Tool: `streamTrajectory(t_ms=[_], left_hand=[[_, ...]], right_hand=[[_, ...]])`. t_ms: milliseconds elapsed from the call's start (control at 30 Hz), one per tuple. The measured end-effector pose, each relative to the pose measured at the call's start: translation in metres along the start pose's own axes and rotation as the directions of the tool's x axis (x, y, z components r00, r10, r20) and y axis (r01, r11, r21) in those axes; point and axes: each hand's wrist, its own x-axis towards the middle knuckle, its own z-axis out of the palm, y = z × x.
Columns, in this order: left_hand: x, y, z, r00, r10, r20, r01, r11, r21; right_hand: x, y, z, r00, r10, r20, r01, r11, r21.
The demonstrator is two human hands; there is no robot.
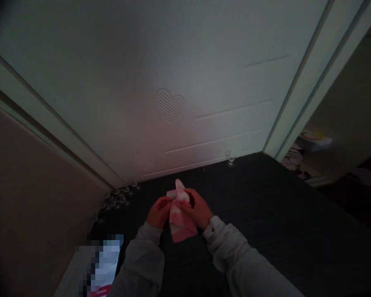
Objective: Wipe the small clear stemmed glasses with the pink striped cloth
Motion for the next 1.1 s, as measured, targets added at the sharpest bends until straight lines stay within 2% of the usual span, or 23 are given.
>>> streamTrajectory(t_ms=[133,333,533,667,867,1100], left_hand=[[-0.0041,-0.0017,0.0027,0.998,-0.012,0.070,0.009,0.999,0.047],[-0.0069,-0.0001,0.0050,0.992,-0.039,0.118,0.030,0.997,0.076],[-0.0073,0.0014,0.0048,0.993,-0.036,0.115,0.025,0.996,0.089],[-0.0070,0.0016,0.0046,0.992,-0.037,0.120,0.026,0.995,0.092],[-0.0041,-0.0018,0.0027,0.992,-0.022,0.127,0.013,0.997,0.072],[-0.0035,-0.0033,-0.0003,0.989,-0.032,0.142,0.023,0.998,0.064]], right_hand=[[-0.0006,-0.0033,-0.0006,1.000,-0.008,-0.024,0.005,0.993,-0.117],[-0.0005,-0.0019,0.0005,0.999,-0.010,-0.039,0.004,0.989,-0.147],[0.0020,-0.0007,-0.0029,1.000,0.025,0.006,-0.024,0.995,-0.094],[0.0041,0.0035,-0.0060,0.999,0.052,-0.009,-0.052,0.993,-0.106],[0.0044,0.0044,-0.0067,1.000,0.021,-0.006,-0.021,0.996,-0.090],[0.0059,0.0041,-0.0088,0.997,0.037,0.066,-0.038,0.999,0.012]])
